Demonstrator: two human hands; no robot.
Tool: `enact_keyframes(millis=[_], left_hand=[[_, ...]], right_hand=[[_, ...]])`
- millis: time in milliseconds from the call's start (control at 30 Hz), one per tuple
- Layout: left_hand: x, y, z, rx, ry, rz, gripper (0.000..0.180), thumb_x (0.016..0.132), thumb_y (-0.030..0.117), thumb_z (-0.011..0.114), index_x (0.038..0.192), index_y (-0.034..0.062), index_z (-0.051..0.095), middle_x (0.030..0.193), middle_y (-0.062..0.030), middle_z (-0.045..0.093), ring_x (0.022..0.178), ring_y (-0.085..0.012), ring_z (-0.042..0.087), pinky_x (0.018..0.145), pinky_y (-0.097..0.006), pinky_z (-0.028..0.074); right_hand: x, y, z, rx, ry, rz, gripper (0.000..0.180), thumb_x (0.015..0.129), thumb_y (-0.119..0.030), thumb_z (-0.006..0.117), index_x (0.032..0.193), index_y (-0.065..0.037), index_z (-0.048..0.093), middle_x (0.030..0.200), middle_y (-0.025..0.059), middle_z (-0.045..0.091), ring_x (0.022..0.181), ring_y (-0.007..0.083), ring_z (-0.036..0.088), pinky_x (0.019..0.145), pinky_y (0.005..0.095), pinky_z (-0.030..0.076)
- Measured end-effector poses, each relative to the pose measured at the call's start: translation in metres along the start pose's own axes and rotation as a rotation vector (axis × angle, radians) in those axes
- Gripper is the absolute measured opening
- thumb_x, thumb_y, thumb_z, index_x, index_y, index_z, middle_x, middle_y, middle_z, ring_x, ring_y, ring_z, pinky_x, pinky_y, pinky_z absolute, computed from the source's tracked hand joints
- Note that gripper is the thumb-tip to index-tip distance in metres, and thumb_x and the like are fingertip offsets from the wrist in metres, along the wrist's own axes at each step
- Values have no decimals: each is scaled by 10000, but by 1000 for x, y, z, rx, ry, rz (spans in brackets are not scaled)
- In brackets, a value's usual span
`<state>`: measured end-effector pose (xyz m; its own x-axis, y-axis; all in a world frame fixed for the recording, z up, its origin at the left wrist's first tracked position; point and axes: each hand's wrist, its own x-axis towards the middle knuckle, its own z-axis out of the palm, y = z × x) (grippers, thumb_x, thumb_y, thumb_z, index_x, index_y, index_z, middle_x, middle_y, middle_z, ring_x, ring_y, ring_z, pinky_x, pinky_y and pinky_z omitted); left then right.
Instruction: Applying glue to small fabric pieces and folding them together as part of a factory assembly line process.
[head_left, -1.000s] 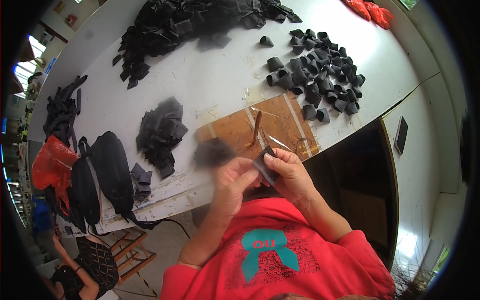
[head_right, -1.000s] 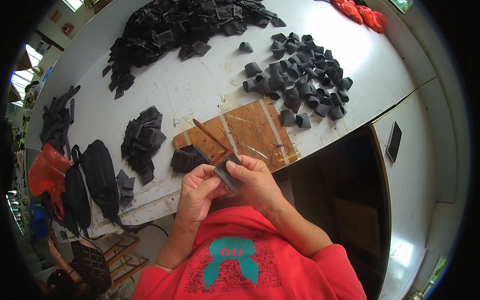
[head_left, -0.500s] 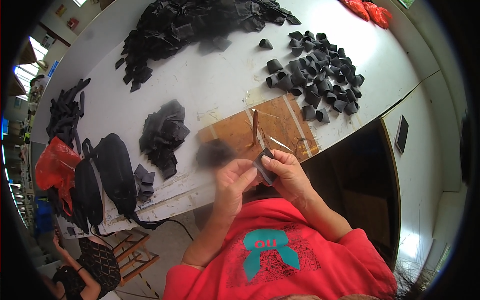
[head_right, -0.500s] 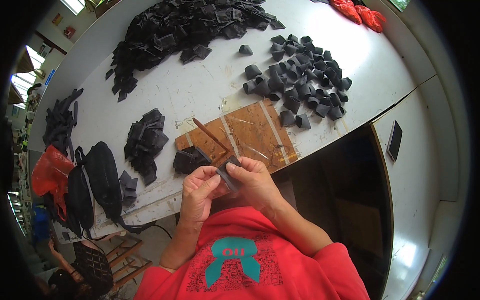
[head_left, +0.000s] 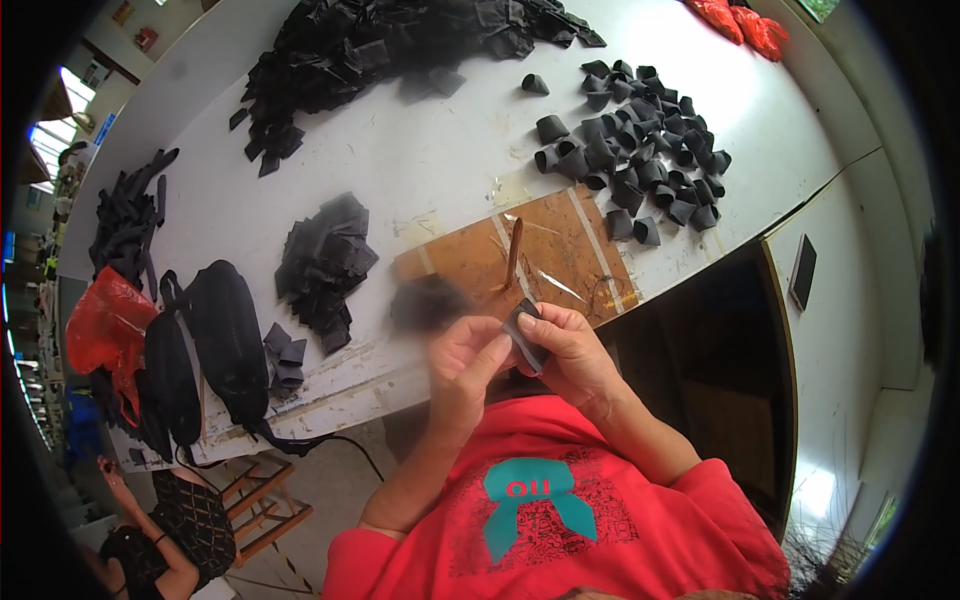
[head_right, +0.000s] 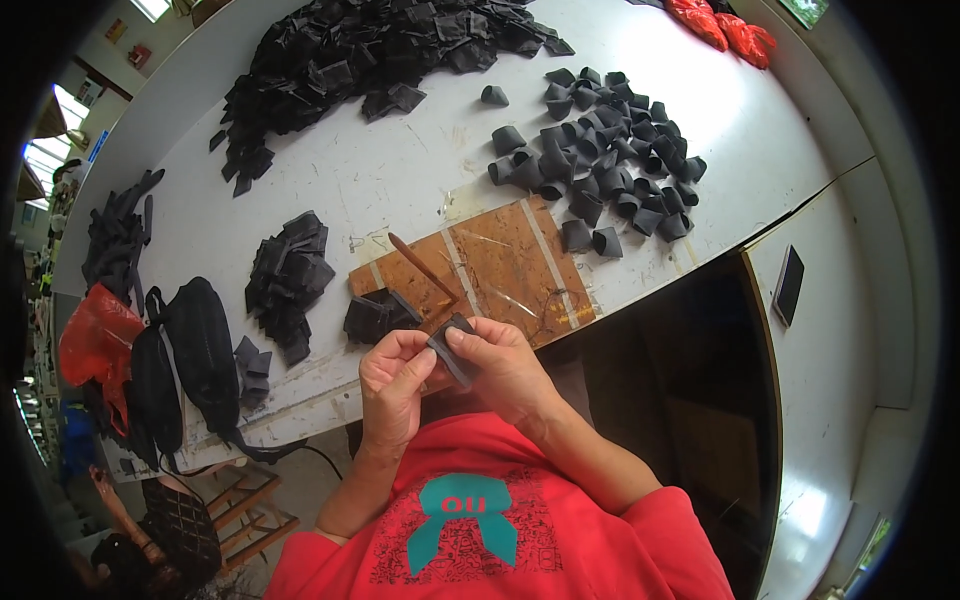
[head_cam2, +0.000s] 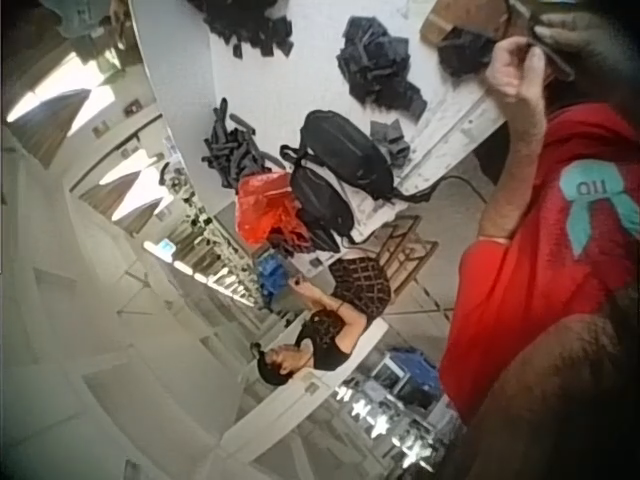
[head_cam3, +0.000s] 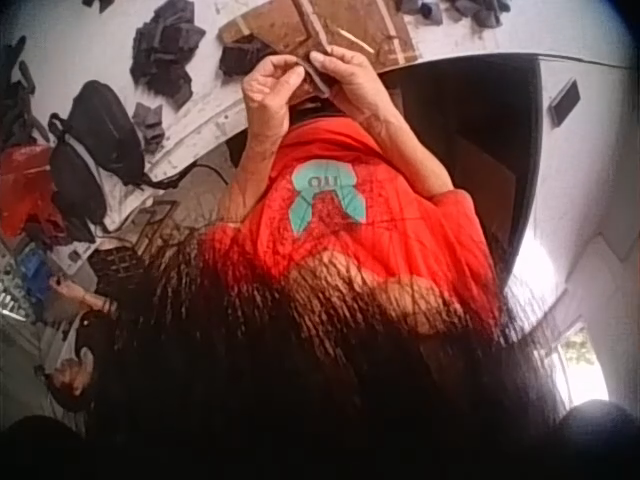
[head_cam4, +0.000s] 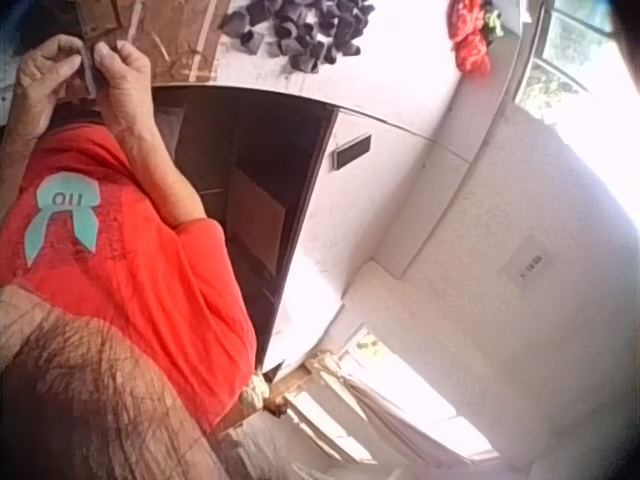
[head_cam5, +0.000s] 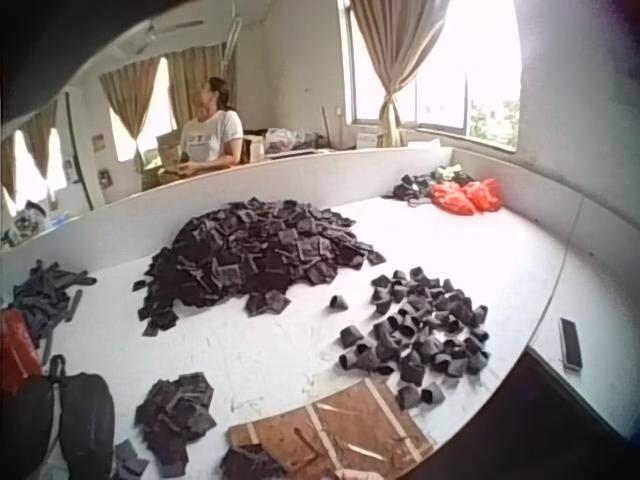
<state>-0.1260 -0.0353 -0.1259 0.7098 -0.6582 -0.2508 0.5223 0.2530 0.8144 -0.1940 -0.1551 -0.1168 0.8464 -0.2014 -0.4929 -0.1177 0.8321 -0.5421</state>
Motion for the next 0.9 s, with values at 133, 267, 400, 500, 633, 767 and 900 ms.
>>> enact_keyframes(millis=[133, 267, 400, 500, 633, 767, 900], left_hand=[[1, 3, 2, -12, -13, -47, 94, 828, 25, 551, 914, -11, 537, 808, -66, 595, 717, -120, 588, 659, -241, 499], [0, 6, 3, 98, -15, 55, 74, 835, 35, 553, 892, -11, 541, 779, -48, 586, 685, -100, 574, 638, -231, 493], [0, 4, 1, 415, 74, 196, 69, 834, 33, 561, 877, -17, 543, 754, -15, 574, 672, -58, 540, 612, -193, 454], [0, 9, 13, 630, 70, 342, 71, 800, 16, 587, 853, -17, 552, 720, -33, 589, 678, -74, 547, 614, -213, 442], [1, -3, 15, 1111, 244, 699, 103, 738, -23, 590, 833, 1, 560, 723, -143, 599, 650, -267, 616, 570, -327, 479], [4, -6, 20, 785, 344, 606, 116, 766, -32, 571, 877, -4, 551, 734, -89, 604, 614, -181, 602, 536, -261, 472], [2, 12, 6, -281, -6, -45, 186, 802, -23, 534, 986, -18, 505, 748, -28, 553, 518, -26, 477, 410, -197, 379]], right_hand=[[3, 4, -2, 43, -40, -2, 104, 852, -144, 557, 856, -40, 555, 706, 34, 582, 583, 103, 545, 508, 226, 419], [9, 12, -7, -779, 189, -481, 161, 786, -106, 624, 903, -12, 567, 753, 54, 585, 620, 121, 540, 557, 262, 444], [-9, -3, 6, -1202, 160, -880, 127, 730, -56, 644, 841, -39, 583, 708, 92, 523, 580, 204, 526, 537, 288, 432], [-8, 2, 5, -1156, 114, -849, 92, 740, -46, 631, 813, -32, 577, 708, 87, 521, 579, 202, 531, 519, 291, 425], [-4, 4, 9, -1385, 135, -996, 81, 743, -23, 606, 800, -23, 549, 716, 107, 526, 597, 267, 554, 501, 342, 438], [11, 17, -1, -1658, 258, -1131, 126, 701, -8, 598, 807, -25, 531, 702, 114, 506, 582, 287, 538, 501, 356, 446], [4, 7, 7, -1398, 239, -982, 115, 695, 1, 563, 804, -25, 536, 691, 107, 485, 548, 252, 522, 477, 314, 430]])
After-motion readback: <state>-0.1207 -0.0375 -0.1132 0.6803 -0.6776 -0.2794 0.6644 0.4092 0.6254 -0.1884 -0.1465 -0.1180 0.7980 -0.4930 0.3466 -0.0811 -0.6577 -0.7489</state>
